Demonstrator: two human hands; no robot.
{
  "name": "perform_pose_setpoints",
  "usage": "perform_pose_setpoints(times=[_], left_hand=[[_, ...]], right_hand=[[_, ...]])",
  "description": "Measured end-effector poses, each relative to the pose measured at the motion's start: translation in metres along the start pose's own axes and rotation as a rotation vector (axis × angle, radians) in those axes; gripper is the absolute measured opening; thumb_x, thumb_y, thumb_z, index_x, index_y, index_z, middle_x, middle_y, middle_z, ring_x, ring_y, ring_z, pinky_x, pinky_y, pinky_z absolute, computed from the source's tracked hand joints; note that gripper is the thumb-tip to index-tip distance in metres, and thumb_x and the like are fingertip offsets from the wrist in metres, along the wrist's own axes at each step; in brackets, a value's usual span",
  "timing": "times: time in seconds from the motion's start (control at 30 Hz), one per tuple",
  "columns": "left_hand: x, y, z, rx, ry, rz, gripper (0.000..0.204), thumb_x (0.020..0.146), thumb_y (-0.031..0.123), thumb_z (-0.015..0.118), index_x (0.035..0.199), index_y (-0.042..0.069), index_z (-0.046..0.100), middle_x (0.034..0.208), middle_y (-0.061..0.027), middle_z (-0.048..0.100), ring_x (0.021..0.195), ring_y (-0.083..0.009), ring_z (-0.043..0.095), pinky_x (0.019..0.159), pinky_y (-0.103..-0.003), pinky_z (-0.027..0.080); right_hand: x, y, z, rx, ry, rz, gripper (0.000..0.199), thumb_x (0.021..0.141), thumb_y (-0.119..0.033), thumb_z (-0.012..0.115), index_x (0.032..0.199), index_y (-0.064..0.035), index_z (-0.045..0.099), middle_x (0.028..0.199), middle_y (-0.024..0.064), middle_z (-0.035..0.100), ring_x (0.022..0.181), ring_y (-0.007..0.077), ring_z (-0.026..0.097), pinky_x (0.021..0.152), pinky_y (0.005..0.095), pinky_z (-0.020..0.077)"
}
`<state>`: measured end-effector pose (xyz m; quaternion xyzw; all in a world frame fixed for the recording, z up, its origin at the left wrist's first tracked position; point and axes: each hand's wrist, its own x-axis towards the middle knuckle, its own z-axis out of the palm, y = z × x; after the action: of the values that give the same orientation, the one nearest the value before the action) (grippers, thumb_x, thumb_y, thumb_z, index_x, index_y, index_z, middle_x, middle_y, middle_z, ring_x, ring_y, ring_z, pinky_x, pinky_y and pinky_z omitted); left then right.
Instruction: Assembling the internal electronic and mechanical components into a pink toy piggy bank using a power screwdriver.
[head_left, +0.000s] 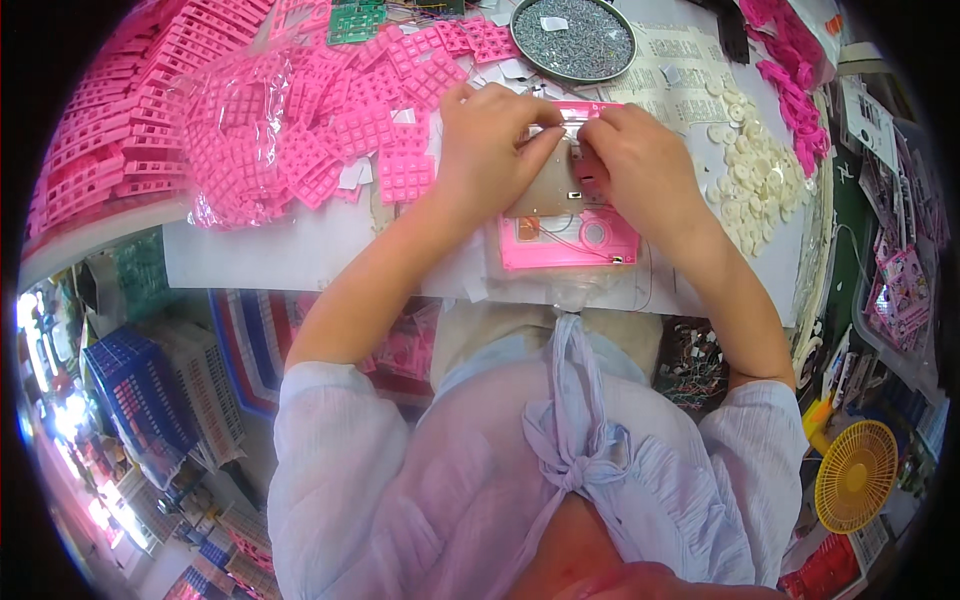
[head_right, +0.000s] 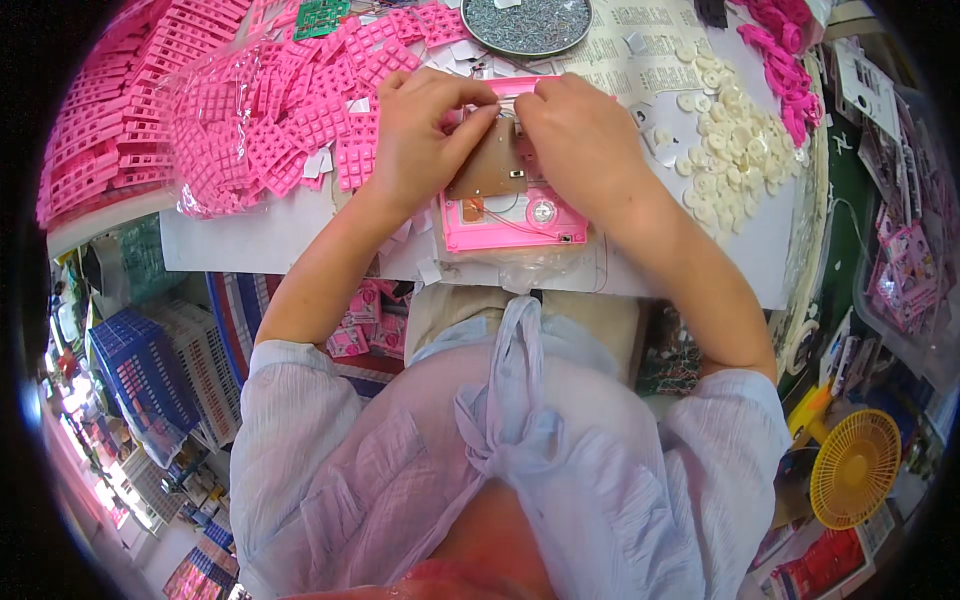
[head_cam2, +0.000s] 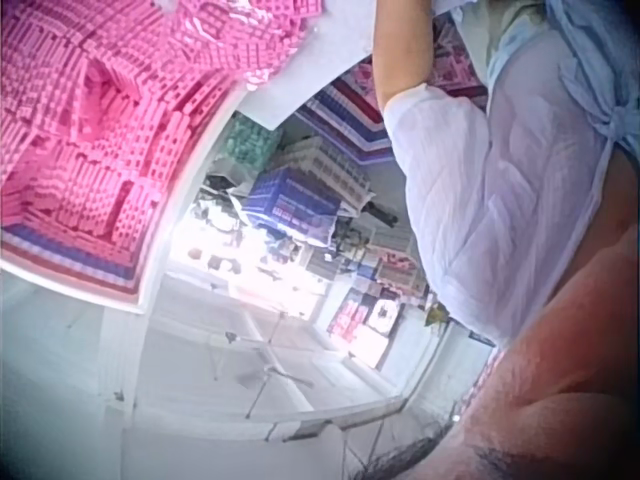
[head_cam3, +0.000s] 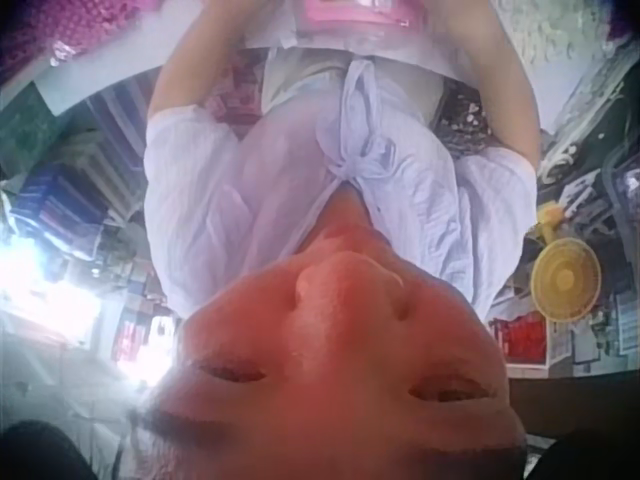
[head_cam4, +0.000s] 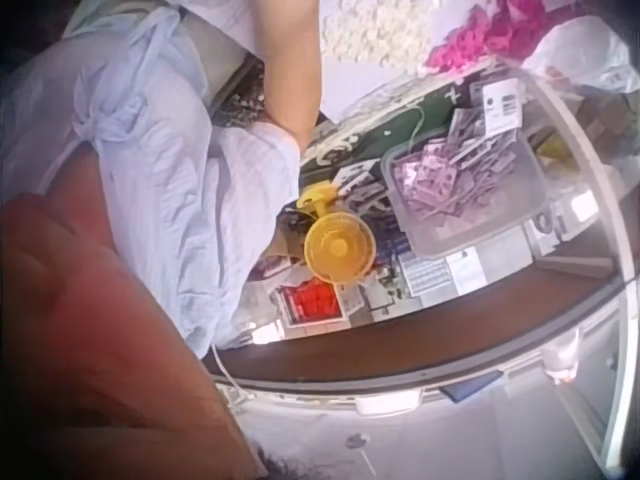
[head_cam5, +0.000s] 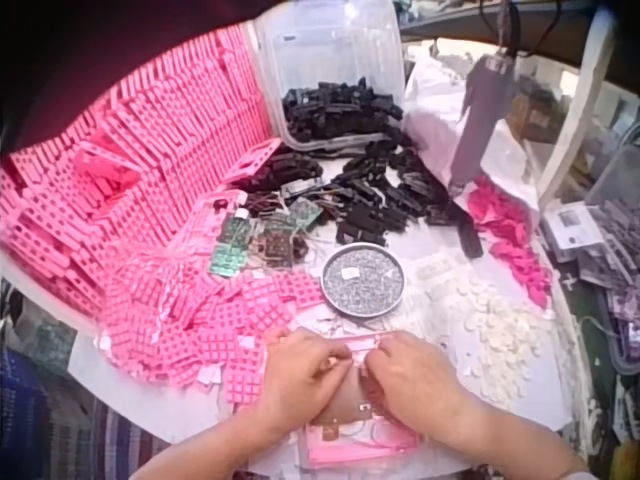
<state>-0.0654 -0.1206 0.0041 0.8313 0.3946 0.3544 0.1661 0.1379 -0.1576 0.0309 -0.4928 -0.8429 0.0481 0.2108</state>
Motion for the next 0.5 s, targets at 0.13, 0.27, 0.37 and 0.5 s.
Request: perform_pose_setpoints(times=[0.13,0.27,0.37,0.5], left_hand=[[0.003,0.0,0.0,-0.058,-0.041,-0.013,0.007,0.084,0.018,0.075,0.09,0.015,0.074,0.086,0.0026,0.069,0.085,-0.0167,0.061,0.09,-0.042,0.034],[0.009,0.006,-0.001,0.092,-0.081,0.104,0.006,0.084,0.019,0.073,0.086,0.014,0.071,0.086,0.001,0.065,0.09,-0.0194,0.059,0.092,-0.044,0.034],[0.015,0.01,-0.001,0.145,-0.204,0.176,0.006,0.083,0.019,0.072,0.083,0.013,0.07,0.088,0.0001,0.064,0.095,-0.0213,0.058,0.093,-0.046,0.034],[0.03,0.012,0.004,0.328,-0.316,0.343,0.006,0.079,0.017,0.072,0.082,0.013,0.07,0.087,-0.0005,0.064,0.096,-0.0222,0.059,0.093,-0.046,0.038]], right_hand=[[-0.007,-0.019,-0.014,0.099,-0.183,0.137,0.01,0.083,-0.012,0.068,0.079,-0.0031,0.067,0.078,0.0159,0.066,0.077,0.0353,0.066,0.071,0.0456,0.0536],[-0.023,-0.023,-0.01,0.255,-0.12,0.255,0.013,0.087,-0.014,0.068,0.08,-0.0027,0.067,0.076,0.015,0.068,0.071,0.0344,0.067,0.066,0.046,0.0533],[-0.032,-0.029,-0.006,0.249,-0.021,0.281,0.013,0.087,-0.015,0.069,0.081,-0.003,0.066,0.077,0.0151,0.068,0.07,0.0342,0.067,0.063,0.0457,0.0527],[-0.033,-0.029,-0.005,0.237,-0.002,0.253,0.013,0.086,-0.014,0.069,0.083,-0.0031,0.065,0.076,0.0145,0.068,0.069,0.0344,0.066,0.063,0.0453,0.0521]])
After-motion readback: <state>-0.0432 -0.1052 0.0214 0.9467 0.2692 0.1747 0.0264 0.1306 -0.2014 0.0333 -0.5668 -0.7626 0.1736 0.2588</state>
